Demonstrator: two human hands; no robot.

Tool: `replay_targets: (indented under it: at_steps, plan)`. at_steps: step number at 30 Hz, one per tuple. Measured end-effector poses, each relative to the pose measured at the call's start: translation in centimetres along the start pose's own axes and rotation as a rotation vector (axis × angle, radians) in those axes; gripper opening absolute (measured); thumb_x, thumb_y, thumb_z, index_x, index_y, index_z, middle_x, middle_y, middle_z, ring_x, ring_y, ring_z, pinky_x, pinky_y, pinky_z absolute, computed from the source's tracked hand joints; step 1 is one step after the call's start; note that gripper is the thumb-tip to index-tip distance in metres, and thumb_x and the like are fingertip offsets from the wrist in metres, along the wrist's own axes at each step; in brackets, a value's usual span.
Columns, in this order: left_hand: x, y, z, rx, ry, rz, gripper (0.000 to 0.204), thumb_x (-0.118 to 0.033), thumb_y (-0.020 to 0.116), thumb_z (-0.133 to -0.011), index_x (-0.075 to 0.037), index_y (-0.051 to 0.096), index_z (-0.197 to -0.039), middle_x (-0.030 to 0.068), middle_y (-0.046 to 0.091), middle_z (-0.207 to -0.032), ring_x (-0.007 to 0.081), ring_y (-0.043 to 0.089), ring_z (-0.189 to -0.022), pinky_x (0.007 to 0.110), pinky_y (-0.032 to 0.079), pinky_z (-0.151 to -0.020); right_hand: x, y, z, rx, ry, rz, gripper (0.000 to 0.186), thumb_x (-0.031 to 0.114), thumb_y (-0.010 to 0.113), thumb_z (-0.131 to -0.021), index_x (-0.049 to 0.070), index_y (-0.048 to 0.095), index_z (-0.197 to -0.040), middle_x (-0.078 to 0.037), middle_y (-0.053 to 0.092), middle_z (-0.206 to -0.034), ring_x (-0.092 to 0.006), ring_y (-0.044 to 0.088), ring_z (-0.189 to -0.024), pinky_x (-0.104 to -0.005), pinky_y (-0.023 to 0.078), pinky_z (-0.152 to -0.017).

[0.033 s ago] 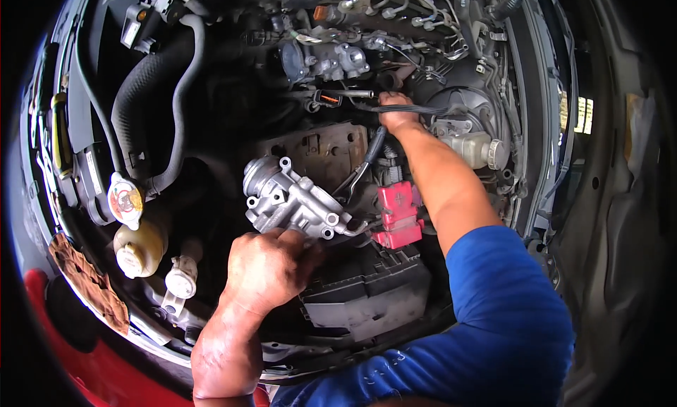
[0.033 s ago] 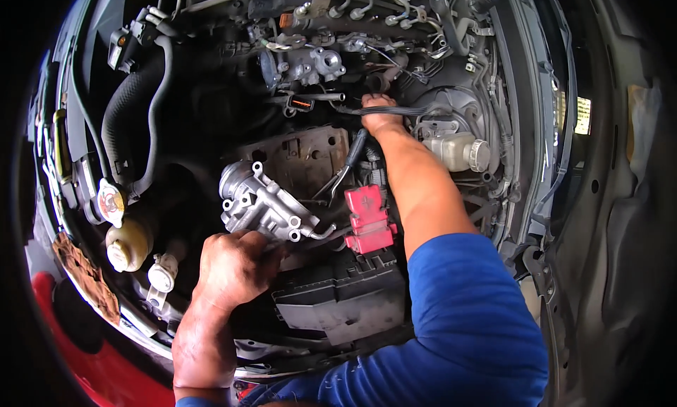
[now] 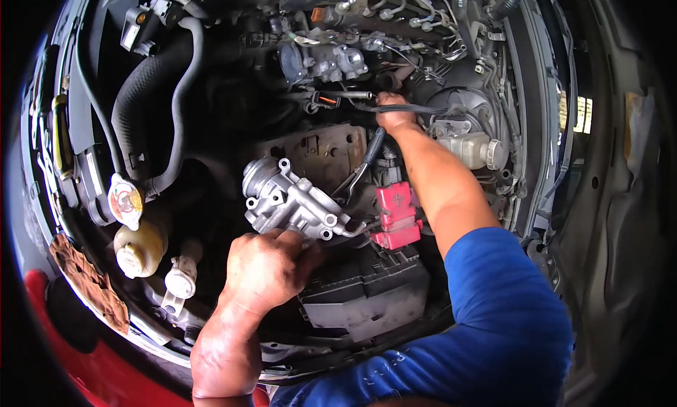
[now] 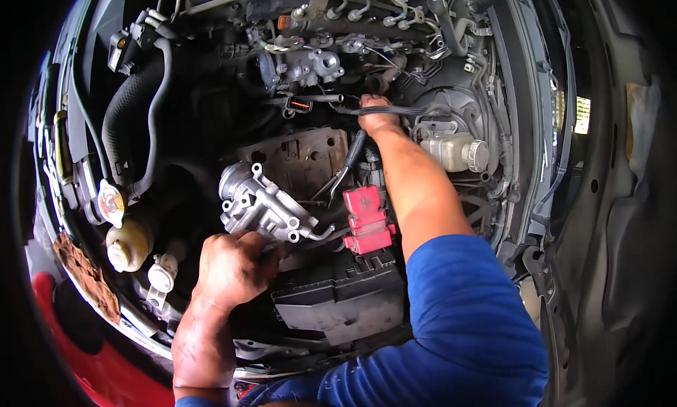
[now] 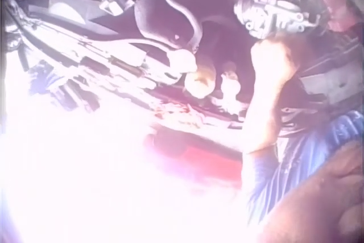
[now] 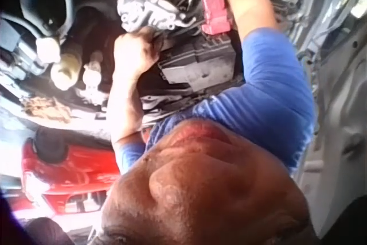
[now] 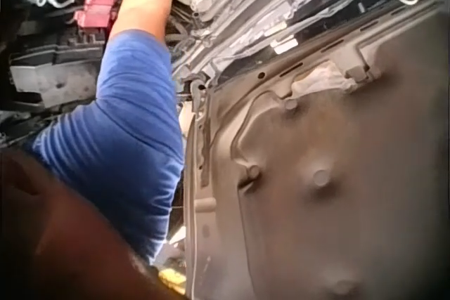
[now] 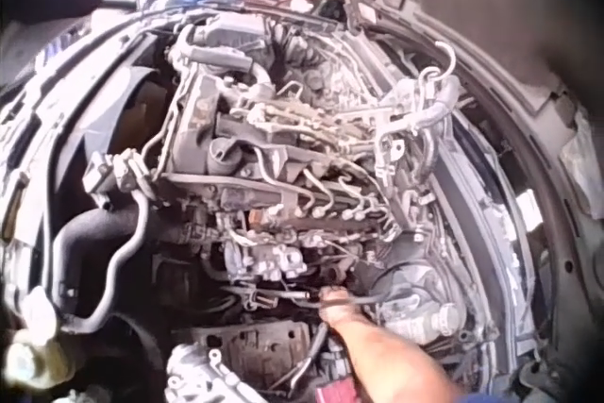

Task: Replacing and cleaning an engine component in a car service bay.

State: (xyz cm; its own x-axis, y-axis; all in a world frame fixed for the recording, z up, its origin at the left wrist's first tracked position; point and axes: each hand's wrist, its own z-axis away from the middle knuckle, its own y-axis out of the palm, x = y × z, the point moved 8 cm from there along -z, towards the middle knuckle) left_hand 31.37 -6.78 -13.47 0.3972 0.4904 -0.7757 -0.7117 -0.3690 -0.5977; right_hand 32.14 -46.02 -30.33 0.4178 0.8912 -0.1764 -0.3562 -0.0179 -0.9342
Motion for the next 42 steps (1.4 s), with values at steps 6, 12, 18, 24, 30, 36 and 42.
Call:
replay_targets:
  at_steps: [6,12,18,24,30,36,42]
  plan:
    - [-0.3,0.3,-0.1,-0.001,0.014,-0.01,0.029,-0.031,0.071,-0.08,-0.01,0.059,-0.065,0.0082,0.06,-0.059,0.0306,0.062,-0.054,0.041,0.05,-0.05,-6.3,4.5,0.2,-0.226,0.732,-1.048,0.03,0.022,0.052,-0.091,-0.003,0.068,-0.092,-0.025,0.068,-0.099,-0.0362,0.067,-0.091,-0.0442,0.05,-0.081]
    - [-0.4,0.0,-0.3,-0.006,0.016,-0.038,0.029,-0.03,0.073,-0.079,-0.01,0.058,-0.065,0.0078,0.06,-0.058,0.0295,0.062,-0.052,0.04,0.049,-0.048,-3.6,7.5,-4.4,-0.021,0.854,-1.89,0.024,0.021,0.049,-0.093,0.009,0.058,-0.111,-0.012,0.061,-0.105,-0.0332,0.062,-0.092,-0.0511,0.054,-0.079]
    - [-0.1,0.1,0.3,-0.004,0.0,-0.062,0.029,-0.029,0.073,-0.078,-0.01,0.057,-0.064,0.0074,0.059,-0.057,0.0296,0.062,-0.051,0.04,0.049,-0.047,-3.4,4.7,-7.1,-0.185,0.685,-2.081,0.018,0.016,0.046,-0.094,0.008,0.058,-0.103,-0.013,0.061,-0.108,-0.0323,0.06,-0.098,-0.0527,0.051,-0.084]
    - [-0.5,0.3,-0.3,0.003,0.031,-0.04,0.03,-0.028,0.074,-0.077,-0.01,0.056,-0.063,0.0068,0.058,-0.056,0.0296,0.062,-0.05,0.04,0.049,-0.047,-4.7,4.8,-7.6,-0.169,0.71,-2.119,0.018,0.015,0.047,-0.093,0.004,0.059,-0.102,-0.014,0.062,-0.105,-0.0306,0.06,-0.095,-0.0507,0.049,-0.088]
    - [-0.3,0.1,-0.3,0.008,0.02,-0.042,0.03,-0.028,0.074,-0.077,-0.01,0.055,-0.062,0.0066,0.058,-0.055,0.0289,0.063,-0.051,0.039,0.05,-0.048,-3.9,4.4,-7.2,-0.295,0.644,-2.236,0.022,0.019,0.046,-0.095,0.004,0.059,-0.104,-0.012,0.062,-0.105,-0.0303,0.059,-0.095,-0.0488,0.046,-0.094]
    - [-0.2,0.2,-0.3,0.023,0.033,-0.052,0.029,-0.028,0.074,-0.077,-0.01,0.056,-0.063,0.0067,0.058,-0.056,0.0288,0.063,-0.052,0.039,0.051,-0.048,-3.5,4.4,-7.1,-0.248,0.693,-2.259,0.031,0.023,0.04,-0.096,-0.002,0.052,-0.111,-0.02,0.052,-0.122,-0.0335,0.051,-0.118,-0.0528,0.038,-0.108]
    - [-0.1,0.2,-0.1,0.021,0.018,-0.046,0.029,-0.029,0.074,-0.077,-0.01,0.057,-0.064,0.0066,0.059,-0.056,0.0287,0.063,-0.052,0.039,0.051,-0.047,-1.1,4.3,-7.7,-0.111,0.487,-2.32,0.018,0.007,0.057,-0.082,0.002,0.056,-0.099,-0.016,0.057,-0.108,-0.0336,0.053,-0.107,-0.0527,0.04,-0.101]
